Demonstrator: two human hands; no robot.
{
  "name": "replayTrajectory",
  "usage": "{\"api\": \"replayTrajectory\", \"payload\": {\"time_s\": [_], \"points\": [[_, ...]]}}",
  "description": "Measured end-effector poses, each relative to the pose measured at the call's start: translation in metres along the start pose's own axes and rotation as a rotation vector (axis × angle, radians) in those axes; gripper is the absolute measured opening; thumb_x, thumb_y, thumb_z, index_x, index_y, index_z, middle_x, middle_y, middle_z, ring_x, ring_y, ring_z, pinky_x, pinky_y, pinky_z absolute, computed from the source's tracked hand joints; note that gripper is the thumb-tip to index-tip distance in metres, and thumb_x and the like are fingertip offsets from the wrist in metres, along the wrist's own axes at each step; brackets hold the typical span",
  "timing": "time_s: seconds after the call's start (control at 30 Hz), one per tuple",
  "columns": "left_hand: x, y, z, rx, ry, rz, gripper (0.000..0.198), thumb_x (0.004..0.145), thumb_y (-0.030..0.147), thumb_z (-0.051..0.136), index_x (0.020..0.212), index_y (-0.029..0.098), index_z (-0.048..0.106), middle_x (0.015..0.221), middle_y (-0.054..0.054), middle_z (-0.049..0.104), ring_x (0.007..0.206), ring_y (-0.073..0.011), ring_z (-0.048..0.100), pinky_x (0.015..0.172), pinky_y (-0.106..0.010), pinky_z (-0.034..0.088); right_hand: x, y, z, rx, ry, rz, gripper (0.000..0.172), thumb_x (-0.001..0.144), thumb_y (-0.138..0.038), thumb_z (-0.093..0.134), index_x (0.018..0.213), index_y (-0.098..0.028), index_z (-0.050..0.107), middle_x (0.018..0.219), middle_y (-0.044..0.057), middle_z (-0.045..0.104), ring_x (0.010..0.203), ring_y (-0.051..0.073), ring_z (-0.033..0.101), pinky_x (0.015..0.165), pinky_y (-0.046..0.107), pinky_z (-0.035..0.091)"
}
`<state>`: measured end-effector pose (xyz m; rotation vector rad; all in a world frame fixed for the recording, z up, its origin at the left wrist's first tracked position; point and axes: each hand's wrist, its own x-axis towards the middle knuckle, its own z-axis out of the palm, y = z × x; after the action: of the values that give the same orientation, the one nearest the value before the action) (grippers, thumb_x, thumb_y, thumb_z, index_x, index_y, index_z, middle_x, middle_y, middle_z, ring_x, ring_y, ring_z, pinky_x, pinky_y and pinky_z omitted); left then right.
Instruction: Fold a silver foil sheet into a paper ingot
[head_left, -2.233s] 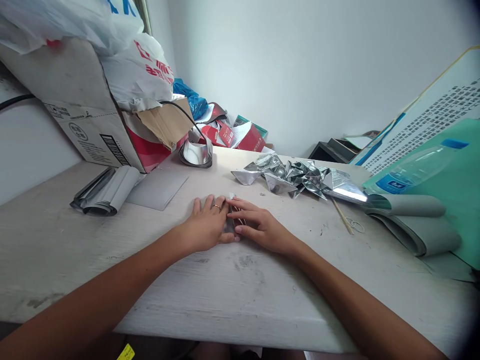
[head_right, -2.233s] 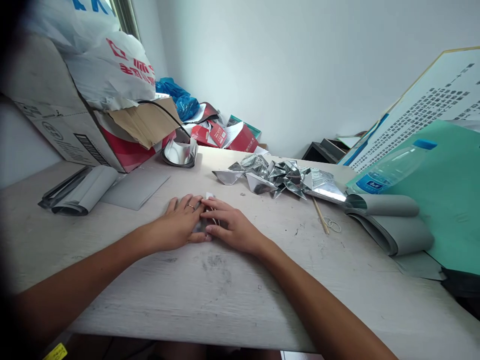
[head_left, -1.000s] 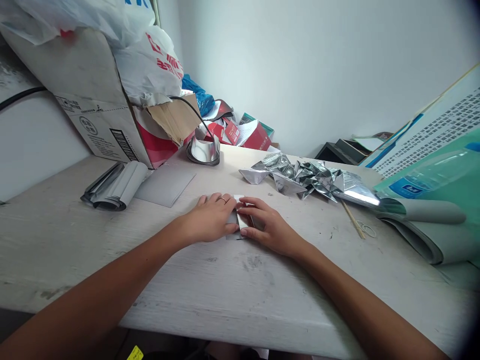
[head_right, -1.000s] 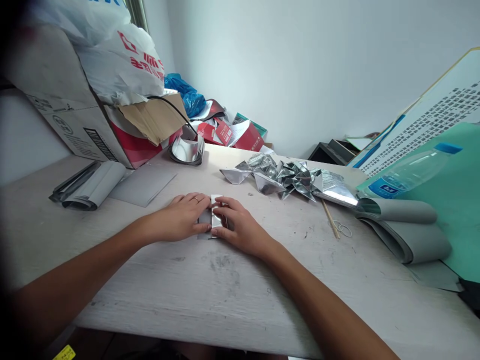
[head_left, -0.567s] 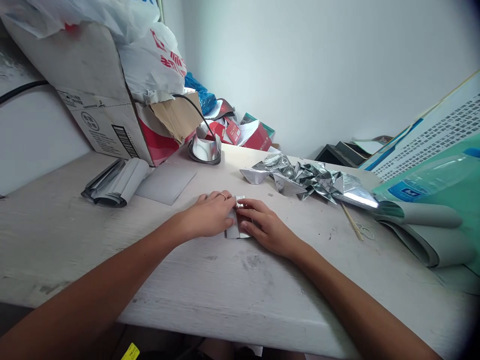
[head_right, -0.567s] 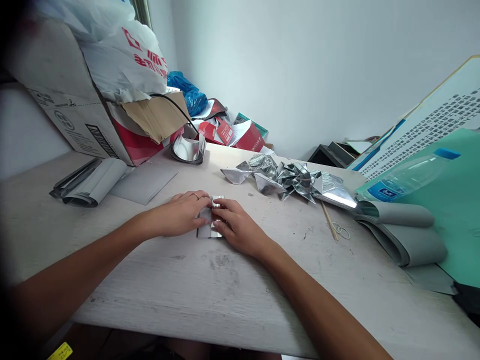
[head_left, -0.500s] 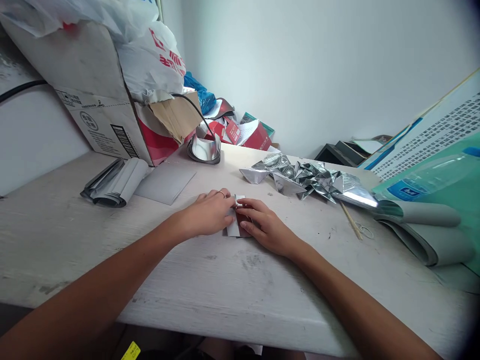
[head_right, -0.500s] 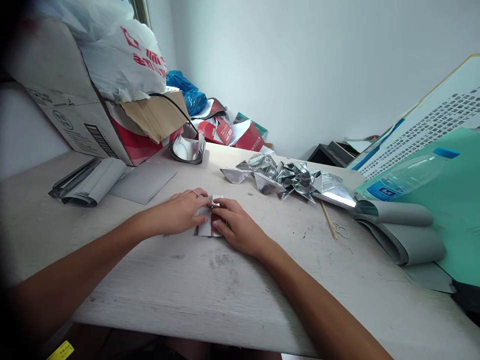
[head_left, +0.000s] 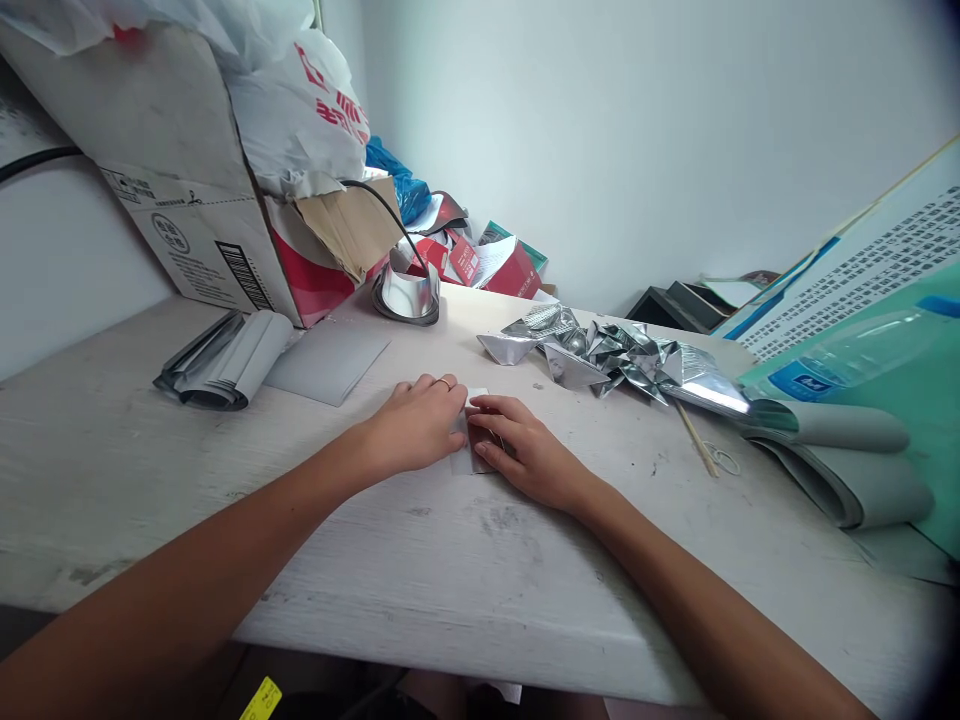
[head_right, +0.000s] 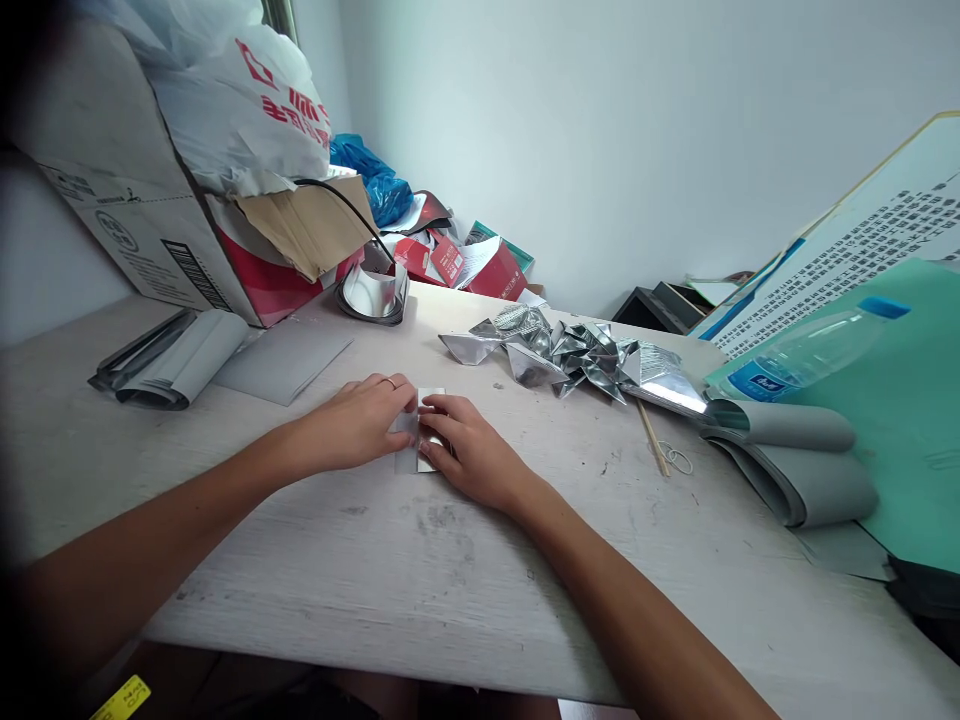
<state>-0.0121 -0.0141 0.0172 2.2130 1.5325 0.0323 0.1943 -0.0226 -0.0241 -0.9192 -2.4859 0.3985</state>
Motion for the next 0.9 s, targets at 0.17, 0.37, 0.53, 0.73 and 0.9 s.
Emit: {"api": "replayTrajectory", "payload": {"time_s": [0.17, 0.37, 0.53, 0.73, 0.9], "points": [[-0.0002, 0.0003, -0.0008, -0.020, -0.003, 0.006, 0.038, 0.081, 0.045, 0.040, 0.110, 0.023, 0.050, 0.138, 0.002, 0.044, 0.133, -0.0144, 0.043, 0.122, -0.053, 0.038, 0.0006, 0.0003, 0.0010, -0.031, 0.021, -0.042, 0.029, 0.100, -0.026, 0.048, 0.123, -0.014, 0.061, 0.137, 0.014, 0.053, 0.128, 0.024, 0.047, 0.107, 0.044, 0.046], [0.0027, -0.0018, 0.0017, -0.019, 0.011, 0.005, 0.037, 0.080, 0.045, 0.041, 0.108, 0.022, 0.050, 0.135, 0.002, 0.046, 0.132, -0.0156, 0.043, 0.119, -0.053, 0.039, 0.0047, -0.0026, 0.0014, -0.057, 0.024, -0.080, 0.024, 0.100, -0.023, 0.048, 0.117, -0.013, 0.061, 0.125, 0.014, 0.059, 0.119, 0.024, 0.052, 0.102, 0.044, 0.048], [0.0014, -0.0025, 0.0030, -0.026, 0.011, 0.005, 0.038, 0.081, 0.045, 0.041, 0.109, 0.023, 0.049, 0.135, 0.002, 0.046, 0.131, -0.0139, 0.043, 0.121, -0.053, 0.038, 0.0061, -0.0053, 0.0008, -0.055, 0.014, -0.067, 0.021, 0.099, -0.021, 0.049, 0.115, -0.013, 0.061, 0.122, 0.012, 0.060, 0.116, 0.022, 0.051, 0.102, 0.042, 0.047], [0.0004, -0.0025, 0.0021, -0.031, 0.016, 0.008, 0.036, 0.081, 0.045, 0.042, 0.108, 0.023, 0.049, 0.135, 0.003, 0.046, 0.132, -0.0151, 0.043, 0.121, -0.054, 0.037, 0.0061, -0.0061, 0.0006, -0.052, 0.010, -0.080, 0.022, 0.098, -0.019, 0.050, 0.116, -0.013, 0.060, 0.123, 0.012, 0.059, 0.117, 0.022, 0.050, 0.102, 0.041, 0.047], [0.0016, -0.0026, 0.0033, -0.033, 0.016, 0.003, 0.035, 0.081, 0.045, 0.043, 0.107, 0.023, 0.049, 0.135, 0.004, 0.046, 0.132, -0.0149, 0.043, 0.121, -0.054, 0.037, 0.0066, -0.0056, 0.0003, -0.051, 0.018, -0.096, 0.021, 0.098, -0.018, 0.049, 0.115, -0.012, 0.060, 0.122, 0.013, 0.060, 0.116, 0.023, 0.051, 0.101, 0.042, 0.047]]}}
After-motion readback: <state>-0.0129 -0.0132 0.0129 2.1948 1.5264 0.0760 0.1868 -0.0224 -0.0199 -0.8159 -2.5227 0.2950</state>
